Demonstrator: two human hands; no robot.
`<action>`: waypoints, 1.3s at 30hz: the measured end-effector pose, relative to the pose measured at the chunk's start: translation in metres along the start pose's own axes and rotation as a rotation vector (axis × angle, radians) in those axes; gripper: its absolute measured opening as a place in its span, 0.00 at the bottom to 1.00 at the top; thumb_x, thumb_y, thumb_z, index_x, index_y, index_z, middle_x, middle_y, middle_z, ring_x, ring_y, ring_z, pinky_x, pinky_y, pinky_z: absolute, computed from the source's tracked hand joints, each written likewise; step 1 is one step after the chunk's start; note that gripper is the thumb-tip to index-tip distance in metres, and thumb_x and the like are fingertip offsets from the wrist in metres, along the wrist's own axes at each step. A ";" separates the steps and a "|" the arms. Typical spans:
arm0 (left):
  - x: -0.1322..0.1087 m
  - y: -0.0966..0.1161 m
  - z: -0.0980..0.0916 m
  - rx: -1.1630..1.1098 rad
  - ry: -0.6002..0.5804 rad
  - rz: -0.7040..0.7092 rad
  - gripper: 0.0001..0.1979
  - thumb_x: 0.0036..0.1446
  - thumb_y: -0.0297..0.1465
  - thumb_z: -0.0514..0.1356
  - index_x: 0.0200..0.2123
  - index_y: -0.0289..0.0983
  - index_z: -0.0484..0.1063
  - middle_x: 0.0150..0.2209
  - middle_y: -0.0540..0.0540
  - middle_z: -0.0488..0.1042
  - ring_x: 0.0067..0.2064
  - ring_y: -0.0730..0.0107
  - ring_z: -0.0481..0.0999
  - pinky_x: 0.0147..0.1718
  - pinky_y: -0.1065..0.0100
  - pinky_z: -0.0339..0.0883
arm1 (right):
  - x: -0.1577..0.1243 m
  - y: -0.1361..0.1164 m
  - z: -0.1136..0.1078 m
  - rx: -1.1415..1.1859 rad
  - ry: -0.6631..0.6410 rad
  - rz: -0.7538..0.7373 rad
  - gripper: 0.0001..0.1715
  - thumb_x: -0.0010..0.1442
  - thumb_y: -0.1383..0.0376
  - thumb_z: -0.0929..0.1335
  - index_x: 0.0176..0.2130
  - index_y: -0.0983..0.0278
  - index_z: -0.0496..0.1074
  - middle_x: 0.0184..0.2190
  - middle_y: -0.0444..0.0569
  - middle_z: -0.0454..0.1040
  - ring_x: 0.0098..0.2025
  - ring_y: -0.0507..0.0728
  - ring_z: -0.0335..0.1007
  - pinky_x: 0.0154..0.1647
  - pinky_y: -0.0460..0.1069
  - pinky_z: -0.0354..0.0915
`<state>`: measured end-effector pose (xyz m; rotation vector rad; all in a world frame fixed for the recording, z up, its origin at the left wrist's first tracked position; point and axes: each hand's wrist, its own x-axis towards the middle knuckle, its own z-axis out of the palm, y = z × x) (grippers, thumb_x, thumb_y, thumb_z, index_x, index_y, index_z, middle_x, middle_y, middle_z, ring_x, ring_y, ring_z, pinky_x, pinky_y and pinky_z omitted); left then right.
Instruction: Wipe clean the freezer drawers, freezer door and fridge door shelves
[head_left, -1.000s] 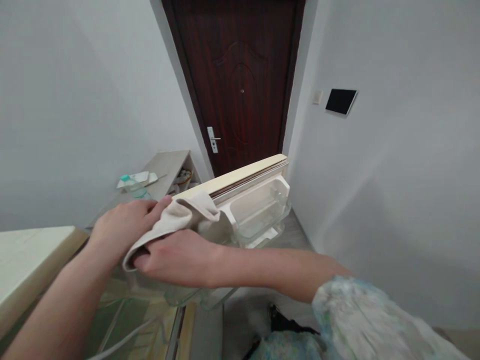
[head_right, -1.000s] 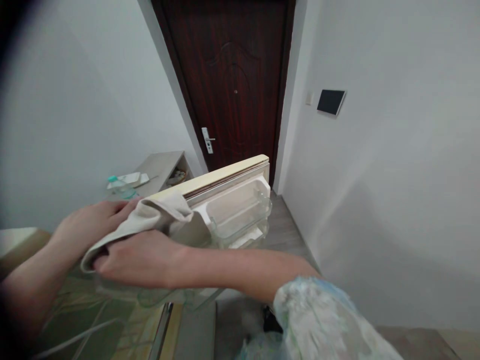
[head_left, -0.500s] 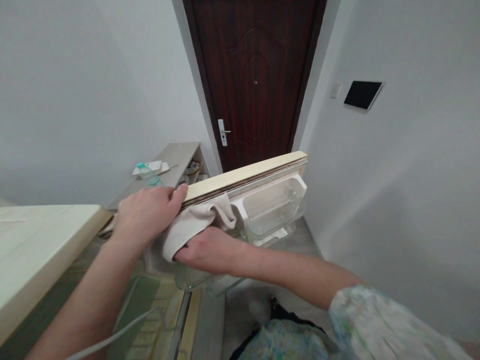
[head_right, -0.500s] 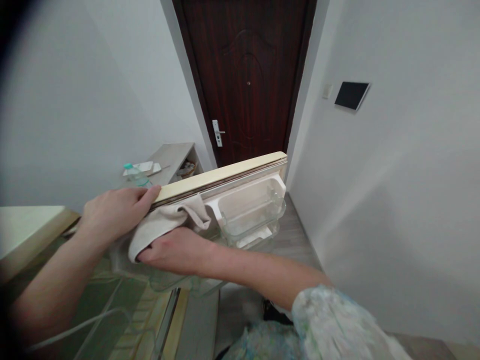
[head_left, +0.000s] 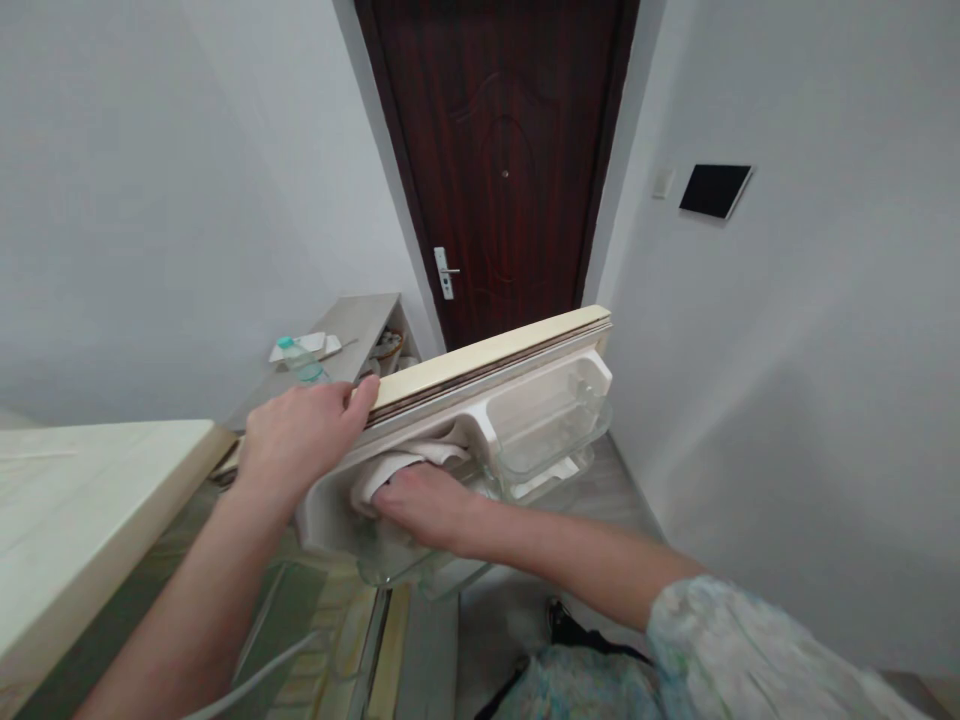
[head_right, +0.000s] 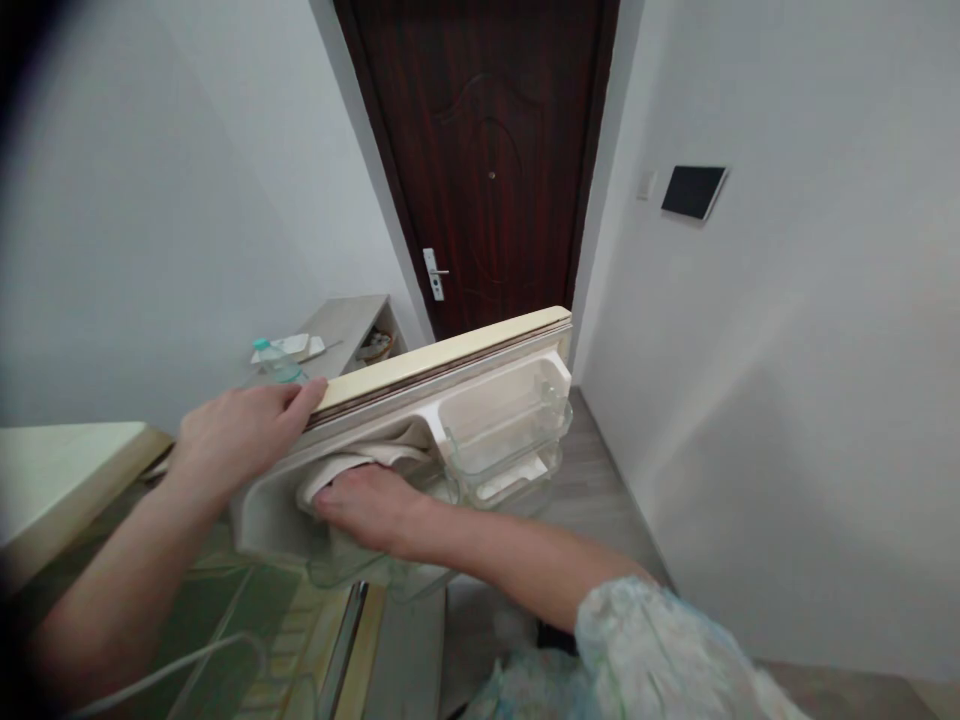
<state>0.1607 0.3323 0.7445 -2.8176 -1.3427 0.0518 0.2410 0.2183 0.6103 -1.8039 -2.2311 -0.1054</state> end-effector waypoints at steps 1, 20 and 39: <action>0.000 0.000 0.000 0.000 -0.001 -0.003 0.42 0.66 0.55 0.34 0.47 0.36 0.82 0.43 0.27 0.78 0.49 0.33 0.78 0.47 0.43 0.70 | -0.004 0.003 -0.008 -0.018 0.047 0.013 0.11 0.66 0.72 0.66 0.46 0.66 0.76 0.40 0.52 0.82 0.41 0.59 0.79 0.39 0.49 0.73; 0.001 0.002 0.002 0.027 0.015 -0.051 0.42 0.66 0.55 0.34 0.46 0.38 0.82 0.41 0.29 0.79 0.48 0.33 0.79 0.46 0.44 0.71 | -0.049 0.012 -0.015 0.093 -0.172 0.346 0.16 0.61 0.78 0.62 0.44 0.70 0.76 0.42 0.61 0.79 0.44 0.64 0.78 0.44 0.55 0.74; 0.003 0.001 0.002 0.028 -0.014 -0.059 0.42 0.65 0.55 0.33 0.48 0.38 0.81 0.43 0.28 0.78 0.50 0.30 0.78 0.46 0.43 0.71 | -0.088 0.004 -0.006 0.277 -0.116 0.403 0.18 0.62 0.78 0.64 0.50 0.71 0.74 0.47 0.61 0.78 0.47 0.62 0.77 0.48 0.53 0.73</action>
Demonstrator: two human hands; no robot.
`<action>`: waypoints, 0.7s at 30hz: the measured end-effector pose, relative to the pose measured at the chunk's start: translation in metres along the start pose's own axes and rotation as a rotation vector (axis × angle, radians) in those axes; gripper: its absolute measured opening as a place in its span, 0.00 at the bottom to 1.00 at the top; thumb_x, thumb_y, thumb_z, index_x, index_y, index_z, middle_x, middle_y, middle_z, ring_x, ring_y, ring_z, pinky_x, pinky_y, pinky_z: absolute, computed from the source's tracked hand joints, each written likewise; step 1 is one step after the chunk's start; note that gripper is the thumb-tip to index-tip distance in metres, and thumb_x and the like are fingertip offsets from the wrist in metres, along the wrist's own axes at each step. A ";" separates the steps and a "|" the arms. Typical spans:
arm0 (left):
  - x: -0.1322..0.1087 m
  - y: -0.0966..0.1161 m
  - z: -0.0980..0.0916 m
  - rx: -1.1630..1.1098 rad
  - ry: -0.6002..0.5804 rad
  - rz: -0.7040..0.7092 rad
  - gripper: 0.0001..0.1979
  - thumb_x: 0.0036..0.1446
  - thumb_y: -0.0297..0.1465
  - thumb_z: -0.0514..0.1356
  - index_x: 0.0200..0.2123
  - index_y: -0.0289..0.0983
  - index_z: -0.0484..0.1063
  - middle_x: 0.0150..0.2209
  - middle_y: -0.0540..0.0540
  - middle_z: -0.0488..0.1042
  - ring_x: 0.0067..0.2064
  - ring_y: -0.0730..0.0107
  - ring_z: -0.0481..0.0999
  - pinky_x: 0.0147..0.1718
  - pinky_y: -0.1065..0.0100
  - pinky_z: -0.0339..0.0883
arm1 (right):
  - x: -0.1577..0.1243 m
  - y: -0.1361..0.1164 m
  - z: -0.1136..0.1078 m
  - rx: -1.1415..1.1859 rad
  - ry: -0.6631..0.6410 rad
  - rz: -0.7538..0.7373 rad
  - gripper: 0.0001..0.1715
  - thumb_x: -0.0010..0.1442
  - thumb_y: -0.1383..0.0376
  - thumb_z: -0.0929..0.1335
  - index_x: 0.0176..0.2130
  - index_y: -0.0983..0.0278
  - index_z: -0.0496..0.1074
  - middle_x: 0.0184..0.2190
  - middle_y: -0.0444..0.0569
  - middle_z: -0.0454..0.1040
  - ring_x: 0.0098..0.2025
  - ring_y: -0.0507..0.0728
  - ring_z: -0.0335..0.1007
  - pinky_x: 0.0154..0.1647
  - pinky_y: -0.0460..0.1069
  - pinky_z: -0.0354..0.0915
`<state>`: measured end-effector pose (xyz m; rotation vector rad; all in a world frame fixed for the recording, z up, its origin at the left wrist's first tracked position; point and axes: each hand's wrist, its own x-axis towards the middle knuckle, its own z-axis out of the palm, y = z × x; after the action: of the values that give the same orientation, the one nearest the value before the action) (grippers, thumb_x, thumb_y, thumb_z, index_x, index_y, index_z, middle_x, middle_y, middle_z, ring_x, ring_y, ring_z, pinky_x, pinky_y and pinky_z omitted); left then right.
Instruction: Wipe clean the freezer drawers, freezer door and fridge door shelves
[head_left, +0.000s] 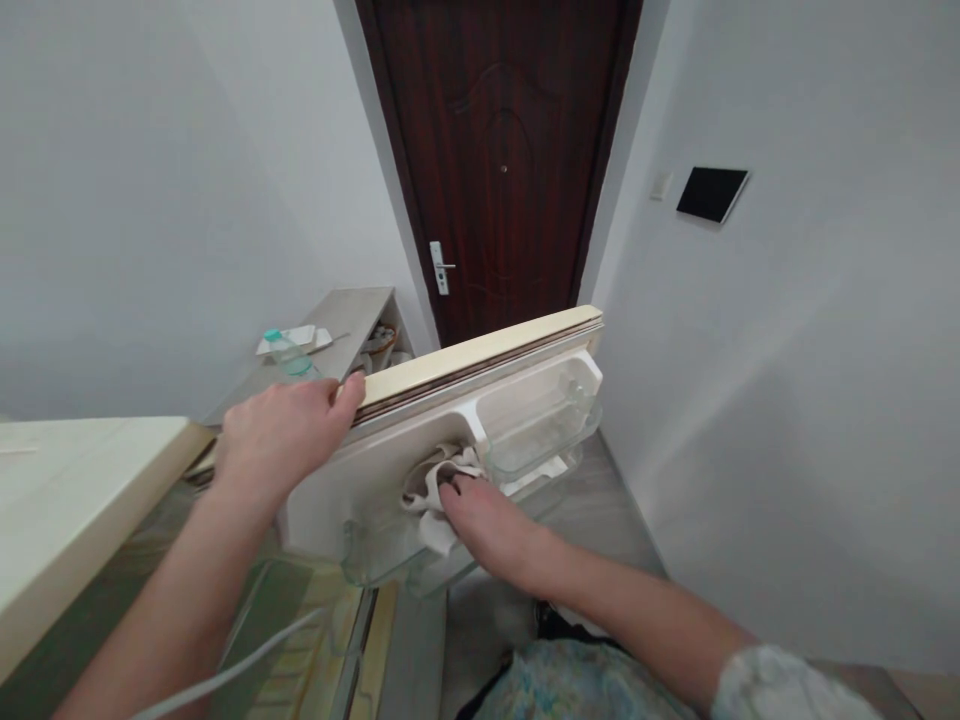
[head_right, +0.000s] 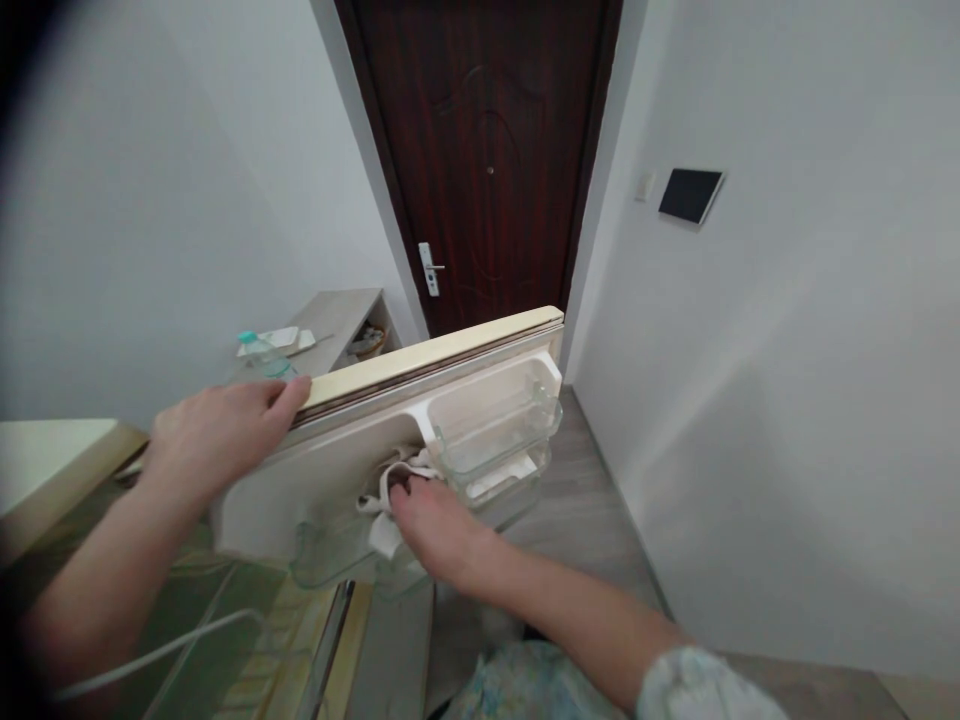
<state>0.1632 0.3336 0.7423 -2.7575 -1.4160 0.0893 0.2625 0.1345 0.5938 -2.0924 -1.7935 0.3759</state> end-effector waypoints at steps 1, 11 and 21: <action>0.000 0.000 0.001 0.005 -0.006 -0.008 0.42 0.65 0.55 0.33 0.48 0.38 0.81 0.43 0.29 0.78 0.49 0.30 0.78 0.46 0.43 0.71 | -0.014 0.002 -0.003 0.113 0.091 0.007 0.16 0.63 0.77 0.65 0.50 0.69 0.74 0.49 0.59 0.78 0.49 0.61 0.76 0.51 0.53 0.72; 0.005 -0.005 0.002 0.042 -0.037 -0.025 0.43 0.64 0.57 0.31 0.51 0.43 0.80 0.44 0.32 0.78 0.49 0.34 0.78 0.47 0.45 0.71 | -0.064 0.034 -0.081 0.714 0.957 0.393 0.18 0.70 0.53 0.67 0.51 0.62 0.73 0.48 0.52 0.78 0.50 0.59 0.75 0.53 0.53 0.69; 0.010 -0.007 0.007 0.078 -0.052 -0.033 0.45 0.63 0.58 0.29 0.52 0.45 0.79 0.43 0.34 0.78 0.47 0.37 0.78 0.46 0.48 0.71 | 0.019 0.067 -0.070 0.161 0.375 0.164 0.05 0.65 0.73 0.66 0.37 0.65 0.70 0.42 0.54 0.76 0.46 0.58 0.70 0.49 0.51 0.63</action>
<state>0.1628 0.3464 0.7352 -2.6866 -1.4372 0.2121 0.3548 0.1378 0.6283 -2.0409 -1.3395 0.1497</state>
